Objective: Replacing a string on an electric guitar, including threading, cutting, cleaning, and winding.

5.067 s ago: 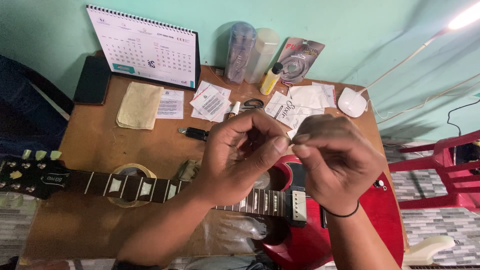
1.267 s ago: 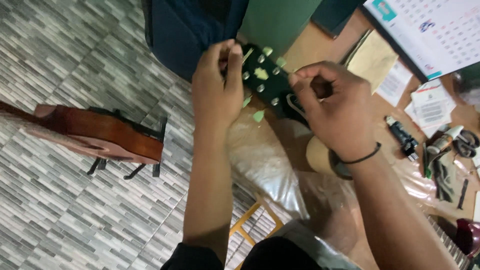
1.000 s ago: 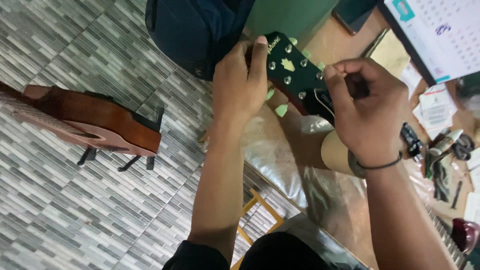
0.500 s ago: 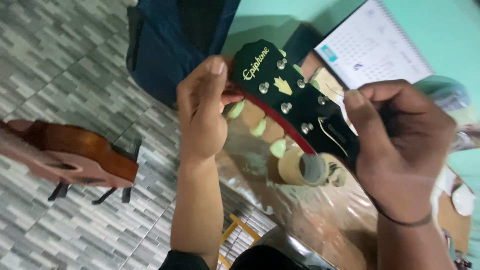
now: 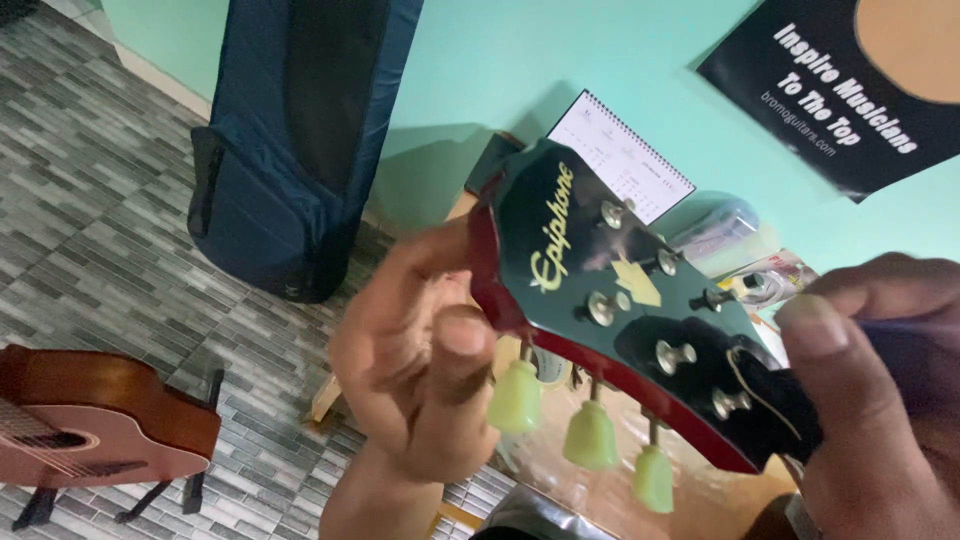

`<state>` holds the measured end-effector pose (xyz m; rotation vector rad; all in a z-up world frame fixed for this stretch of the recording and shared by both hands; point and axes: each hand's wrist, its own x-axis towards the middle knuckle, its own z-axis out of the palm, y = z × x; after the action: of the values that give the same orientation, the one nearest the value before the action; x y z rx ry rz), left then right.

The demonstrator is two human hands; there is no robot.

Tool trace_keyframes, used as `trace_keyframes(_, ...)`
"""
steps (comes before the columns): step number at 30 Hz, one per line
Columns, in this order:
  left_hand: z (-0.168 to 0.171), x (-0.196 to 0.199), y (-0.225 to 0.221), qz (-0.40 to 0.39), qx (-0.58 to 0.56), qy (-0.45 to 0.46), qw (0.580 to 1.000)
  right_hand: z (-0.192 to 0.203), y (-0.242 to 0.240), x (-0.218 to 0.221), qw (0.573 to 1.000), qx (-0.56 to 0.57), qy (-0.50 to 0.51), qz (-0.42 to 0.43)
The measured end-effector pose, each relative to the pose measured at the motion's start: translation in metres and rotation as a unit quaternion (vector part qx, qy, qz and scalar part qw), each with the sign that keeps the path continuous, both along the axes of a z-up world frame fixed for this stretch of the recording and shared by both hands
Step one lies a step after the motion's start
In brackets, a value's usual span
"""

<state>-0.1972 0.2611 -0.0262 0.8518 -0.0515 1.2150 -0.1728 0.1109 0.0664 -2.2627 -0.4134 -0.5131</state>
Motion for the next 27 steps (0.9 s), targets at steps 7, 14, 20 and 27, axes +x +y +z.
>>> trace_keyframes(7,-0.001,-0.005,0.002,-0.007,0.099,0.009,0.995,0.012,0.004,-0.004,1.000,0.004,0.005,0.019)
trace_keyframes(14,-0.032,0.016,-0.005,-0.131,0.141,-0.061,0.979,0.024,0.002,-0.011,0.999,0.023,0.017,0.042)
trace_keyframes(20,-0.038,0.055,-0.017,-0.416,-0.093,-0.215,0.878,0.034,-0.004,-0.022,0.997,0.041,0.036,0.062)
trace_keyframes(27,0.008,0.078,0.004,-0.546,-0.158,-0.201,0.798,0.045,-0.005,-0.038,0.993,0.041,0.056,0.095)
